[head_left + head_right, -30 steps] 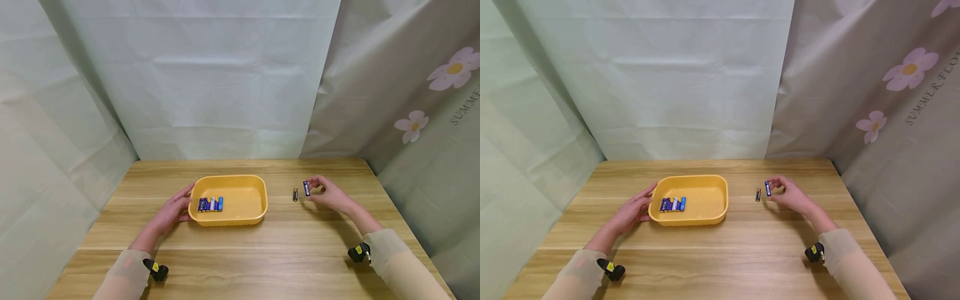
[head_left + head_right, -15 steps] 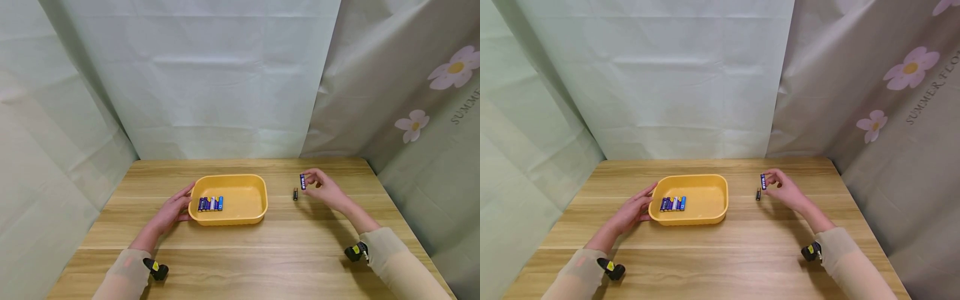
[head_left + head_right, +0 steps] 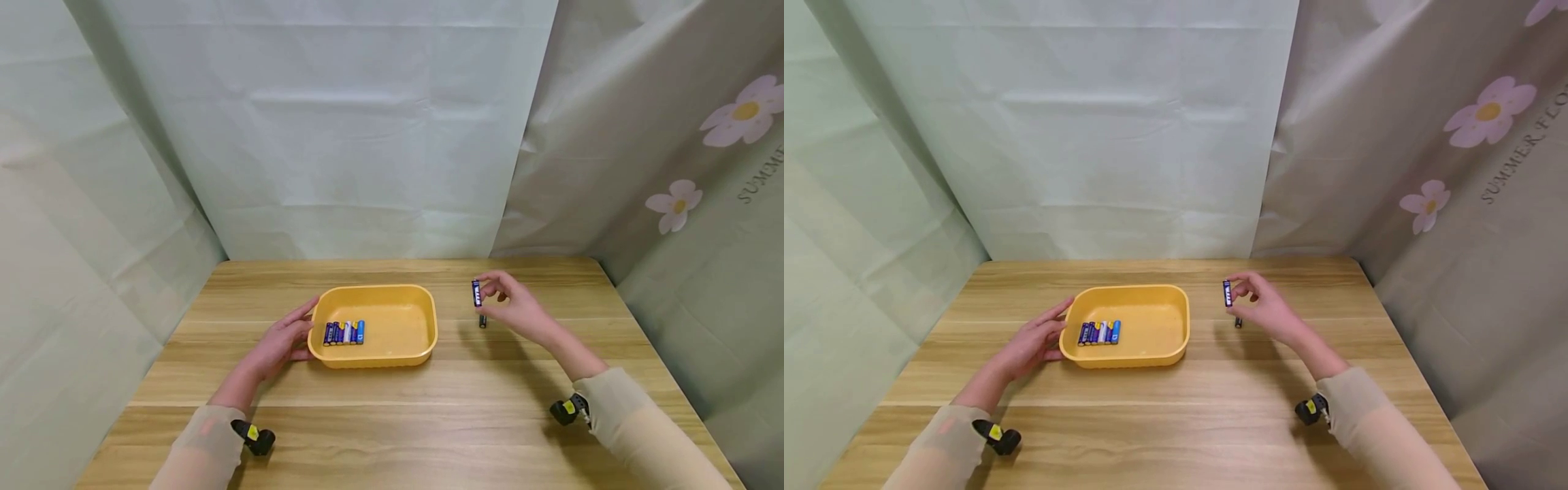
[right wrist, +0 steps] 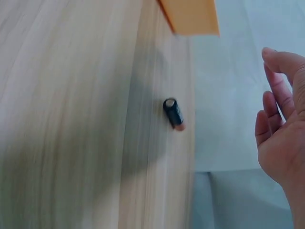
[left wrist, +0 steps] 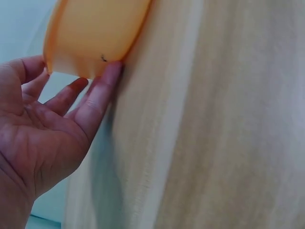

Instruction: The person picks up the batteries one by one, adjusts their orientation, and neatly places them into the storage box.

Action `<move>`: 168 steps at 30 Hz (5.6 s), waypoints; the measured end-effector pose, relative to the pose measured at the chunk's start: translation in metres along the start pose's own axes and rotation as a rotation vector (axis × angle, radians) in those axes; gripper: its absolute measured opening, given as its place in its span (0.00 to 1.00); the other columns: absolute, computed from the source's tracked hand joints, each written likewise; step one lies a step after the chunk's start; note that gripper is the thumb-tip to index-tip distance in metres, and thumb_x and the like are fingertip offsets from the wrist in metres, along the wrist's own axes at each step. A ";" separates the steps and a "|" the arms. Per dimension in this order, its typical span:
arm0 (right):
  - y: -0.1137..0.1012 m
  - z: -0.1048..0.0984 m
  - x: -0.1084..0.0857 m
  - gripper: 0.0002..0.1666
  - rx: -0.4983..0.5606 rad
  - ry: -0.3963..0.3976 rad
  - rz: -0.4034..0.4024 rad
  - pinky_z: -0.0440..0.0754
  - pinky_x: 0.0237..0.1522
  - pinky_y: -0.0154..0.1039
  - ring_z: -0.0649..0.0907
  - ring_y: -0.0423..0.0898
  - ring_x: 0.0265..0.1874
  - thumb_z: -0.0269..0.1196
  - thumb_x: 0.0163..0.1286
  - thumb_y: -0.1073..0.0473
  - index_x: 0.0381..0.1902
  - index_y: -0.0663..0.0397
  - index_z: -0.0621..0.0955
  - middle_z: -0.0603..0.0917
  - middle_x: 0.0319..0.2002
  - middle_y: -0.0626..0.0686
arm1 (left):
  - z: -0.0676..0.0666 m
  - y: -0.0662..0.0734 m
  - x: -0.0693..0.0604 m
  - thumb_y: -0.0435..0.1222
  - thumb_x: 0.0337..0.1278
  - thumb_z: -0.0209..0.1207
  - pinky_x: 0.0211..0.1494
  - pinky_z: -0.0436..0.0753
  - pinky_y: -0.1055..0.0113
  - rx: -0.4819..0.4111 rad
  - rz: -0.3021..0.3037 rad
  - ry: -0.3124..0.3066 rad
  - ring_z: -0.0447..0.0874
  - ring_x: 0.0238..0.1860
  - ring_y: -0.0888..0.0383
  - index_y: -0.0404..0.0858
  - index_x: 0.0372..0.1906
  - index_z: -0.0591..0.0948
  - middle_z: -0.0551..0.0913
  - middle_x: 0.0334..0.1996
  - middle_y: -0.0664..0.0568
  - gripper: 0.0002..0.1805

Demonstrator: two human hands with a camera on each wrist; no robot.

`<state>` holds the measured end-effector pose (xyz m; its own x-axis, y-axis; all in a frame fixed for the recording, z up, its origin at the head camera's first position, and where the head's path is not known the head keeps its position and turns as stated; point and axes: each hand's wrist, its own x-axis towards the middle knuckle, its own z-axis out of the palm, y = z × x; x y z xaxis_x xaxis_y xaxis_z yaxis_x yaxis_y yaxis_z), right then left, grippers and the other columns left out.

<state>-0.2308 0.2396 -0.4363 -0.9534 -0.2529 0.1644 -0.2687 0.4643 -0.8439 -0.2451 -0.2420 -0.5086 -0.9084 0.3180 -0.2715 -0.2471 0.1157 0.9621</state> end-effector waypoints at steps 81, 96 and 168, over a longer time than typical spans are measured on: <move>-0.032 0.185 0.077 0.32 0.115 -0.243 0.269 0.80 0.33 0.35 0.82 0.45 0.31 0.78 0.54 0.69 0.55 0.59 0.75 0.84 0.35 0.53 | 0.002 0.023 -0.003 0.36 0.81 0.45 0.56 0.84 0.48 -0.068 -0.072 -0.081 0.63 0.74 0.36 0.54 0.84 0.49 0.56 0.79 0.35 0.35; -0.031 0.193 0.073 0.33 0.017 -0.285 0.254 0.81 0.36 0.35 0.82 0.44 0.31 0.79 0.53 0.68 0.55 0.62 0.75 0.84 0.33 0.52 | 0.003 0.023 -0.003 0.35 0.82 0.44 0.53 0.85 0.50 -0.065 -0.073 -0.075 0.67 0.72 0.37 0.54 0.84 0.49 0.57 0.78 0.35 0.34; 0.022 0.000 0.023 0.33 -0.128 0.057 0.041 0.77 0.46 0.47 0.76 0.52 0.49 0.69 0.71 0.53 0.70 0.52 0.73 0.83 0.47 0.53 | 0.005 0.020 -0.001 0.38 0.82 0.45 0.54 0.85 0.46 -0.067 -0.082 -0.038 0.65 0.73 0.39 0.57 0.83 0.52 0.58 0.79 0.40 0.33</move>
<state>-0.2588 0.2443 -0.4509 -0.9691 -0.1850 0.1629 -0.2414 0.5784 -0.7792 -0.2477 -0.2355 -0.4897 -0.8710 0.3459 -0.3489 -0.3432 0.0797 0.9359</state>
